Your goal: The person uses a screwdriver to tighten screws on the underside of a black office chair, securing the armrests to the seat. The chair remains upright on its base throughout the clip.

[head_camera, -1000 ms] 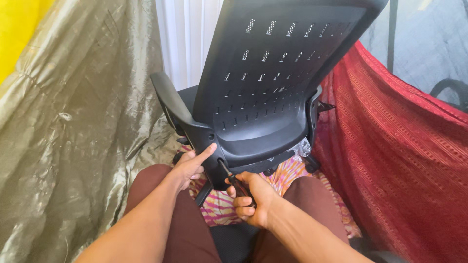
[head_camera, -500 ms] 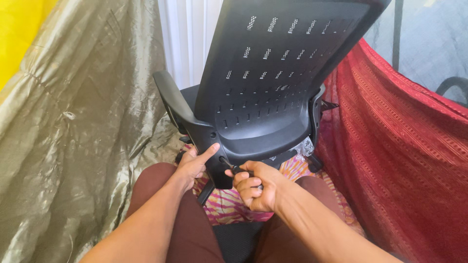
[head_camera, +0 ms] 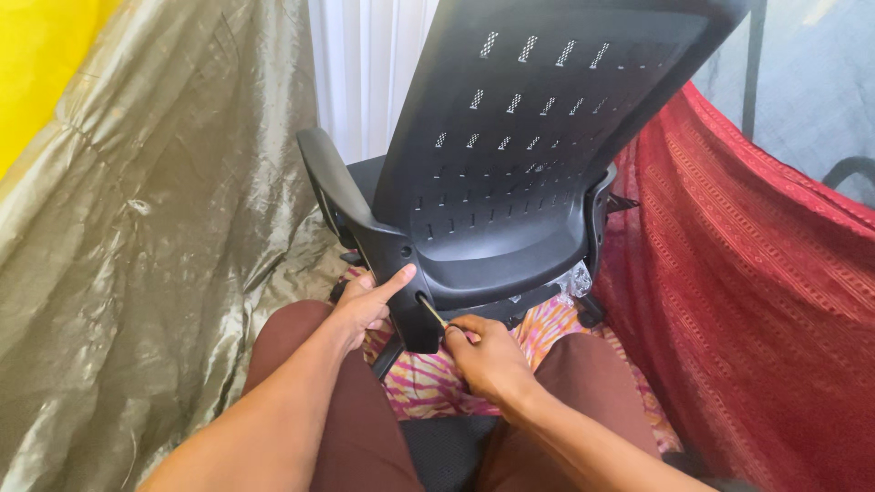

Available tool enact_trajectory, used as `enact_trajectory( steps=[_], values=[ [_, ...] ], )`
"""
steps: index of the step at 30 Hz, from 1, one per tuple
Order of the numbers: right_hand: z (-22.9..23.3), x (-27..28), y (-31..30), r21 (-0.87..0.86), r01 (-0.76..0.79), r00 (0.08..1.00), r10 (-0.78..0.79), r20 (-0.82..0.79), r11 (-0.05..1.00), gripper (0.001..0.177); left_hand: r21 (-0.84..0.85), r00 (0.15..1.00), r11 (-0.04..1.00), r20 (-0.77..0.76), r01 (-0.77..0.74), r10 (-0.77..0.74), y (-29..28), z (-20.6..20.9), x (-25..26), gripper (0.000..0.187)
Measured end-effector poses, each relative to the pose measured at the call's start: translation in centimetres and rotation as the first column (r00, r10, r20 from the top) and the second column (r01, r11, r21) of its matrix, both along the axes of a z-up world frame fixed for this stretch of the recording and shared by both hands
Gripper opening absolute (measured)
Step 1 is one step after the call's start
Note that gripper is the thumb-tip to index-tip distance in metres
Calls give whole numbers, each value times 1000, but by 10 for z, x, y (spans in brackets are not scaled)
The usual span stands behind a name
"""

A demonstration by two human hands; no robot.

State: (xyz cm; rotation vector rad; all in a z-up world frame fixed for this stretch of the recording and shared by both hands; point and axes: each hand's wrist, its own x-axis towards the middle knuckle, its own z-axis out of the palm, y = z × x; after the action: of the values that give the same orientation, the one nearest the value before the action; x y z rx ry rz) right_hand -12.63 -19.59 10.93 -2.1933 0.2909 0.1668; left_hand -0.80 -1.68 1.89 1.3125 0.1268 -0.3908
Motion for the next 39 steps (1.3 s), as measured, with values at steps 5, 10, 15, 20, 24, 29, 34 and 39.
enact_trajectory(
  steps=[5,10,15,20,24,29,34,39],
  values=[
    [-10,2,-10,70,-21,1000,19,24,997,31,-1,1000,1000,4,-10,10,2,-2,2,35],
    [-16,13,-7,618,331,894,-28,-447,713,23,-19,999,1000,34,-21,21,5,-3,2,40],
    [-20,36,-6,774,523,779,168,-604,358,22,1,1000,1000,-24,5,-5,10,1,4,42],
    [-22,43,3,504,297,907,-73,-416,811,20,-14,999,1000,-42,-15,15,5,-7,8,45],
    [-22,24,16,-377,33,962,73,263,926,23,-4,998,999,-39,-53,53,4,-13,15,49],
    [-20,2,20,-650,-115,955,263,134,751,26,-22,998,998,-46,-54,53,3,-13,18,48],
    [-17,24,13,-196,13,994,-33,-100,981,31,-67,1000,998,-23,-12,10,-1,-4,14,45],
    [-9,49,-13,650,454,674,242,-698,609,36,-64,1000,998,16,-24,26,-2,2,9,43]
  ],
)
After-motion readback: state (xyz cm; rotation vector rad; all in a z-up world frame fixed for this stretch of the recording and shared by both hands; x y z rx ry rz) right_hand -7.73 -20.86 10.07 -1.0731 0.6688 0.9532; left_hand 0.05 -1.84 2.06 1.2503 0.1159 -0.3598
